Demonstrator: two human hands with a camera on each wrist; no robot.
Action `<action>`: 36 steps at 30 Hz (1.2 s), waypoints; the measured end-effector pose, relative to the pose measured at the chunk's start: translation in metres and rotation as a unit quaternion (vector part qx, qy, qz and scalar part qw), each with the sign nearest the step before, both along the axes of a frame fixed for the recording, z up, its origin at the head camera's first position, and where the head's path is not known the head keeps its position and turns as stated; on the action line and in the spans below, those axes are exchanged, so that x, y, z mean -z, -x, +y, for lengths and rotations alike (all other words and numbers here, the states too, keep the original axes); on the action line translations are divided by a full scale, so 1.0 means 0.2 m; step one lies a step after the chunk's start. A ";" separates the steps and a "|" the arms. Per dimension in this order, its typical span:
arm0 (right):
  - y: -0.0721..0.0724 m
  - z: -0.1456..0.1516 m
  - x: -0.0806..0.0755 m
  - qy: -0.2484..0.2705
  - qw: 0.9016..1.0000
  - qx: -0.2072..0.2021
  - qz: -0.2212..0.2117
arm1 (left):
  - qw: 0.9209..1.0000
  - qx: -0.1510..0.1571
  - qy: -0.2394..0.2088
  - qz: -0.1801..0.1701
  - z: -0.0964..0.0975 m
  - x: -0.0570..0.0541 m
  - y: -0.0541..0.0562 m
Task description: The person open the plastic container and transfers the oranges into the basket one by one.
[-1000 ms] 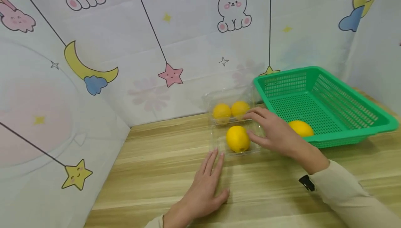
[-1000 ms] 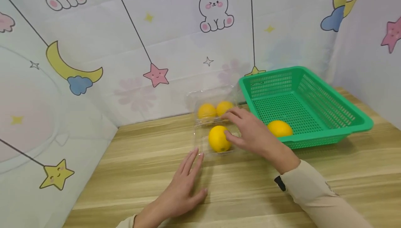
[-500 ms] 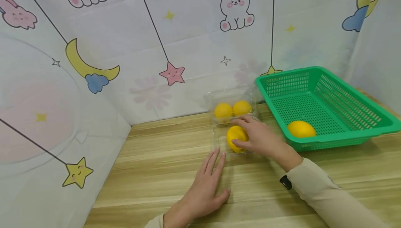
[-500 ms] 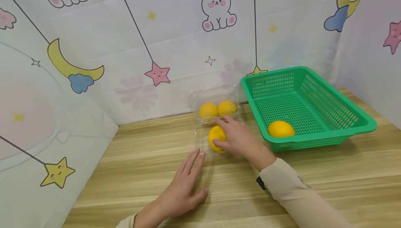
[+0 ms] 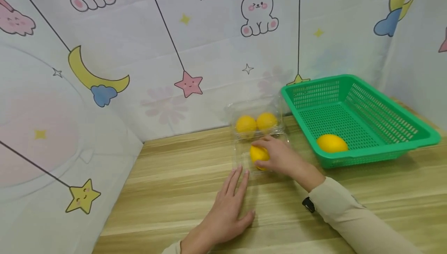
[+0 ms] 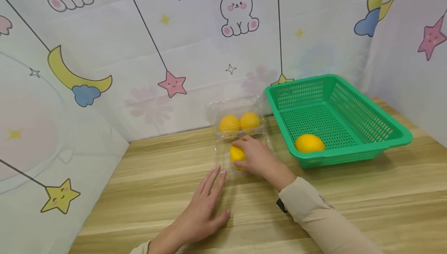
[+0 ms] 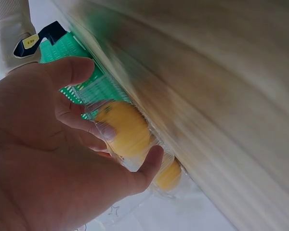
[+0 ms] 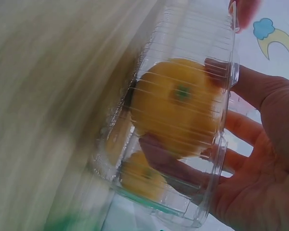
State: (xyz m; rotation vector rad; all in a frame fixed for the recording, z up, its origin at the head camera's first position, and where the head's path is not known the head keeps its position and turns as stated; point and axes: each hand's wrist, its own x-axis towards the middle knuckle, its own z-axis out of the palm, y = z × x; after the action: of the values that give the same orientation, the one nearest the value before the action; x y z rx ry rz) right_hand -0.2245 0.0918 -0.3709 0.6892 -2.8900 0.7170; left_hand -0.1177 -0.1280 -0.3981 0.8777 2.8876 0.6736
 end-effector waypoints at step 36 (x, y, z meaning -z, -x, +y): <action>-0.05 0.05 -0.02 0.096 0.992 -0.007 0.081 | 1.000 -0.006 0.012 0.026 0.02 0.03 0.00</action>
State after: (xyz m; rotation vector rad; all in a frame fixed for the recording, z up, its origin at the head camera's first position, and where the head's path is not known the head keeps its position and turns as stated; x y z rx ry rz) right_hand -0.2152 0.1014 -0.3677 0.7097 -2.6308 0.8826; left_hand -0.1169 -0.1239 -0.4038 0.8883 2.9420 0.6265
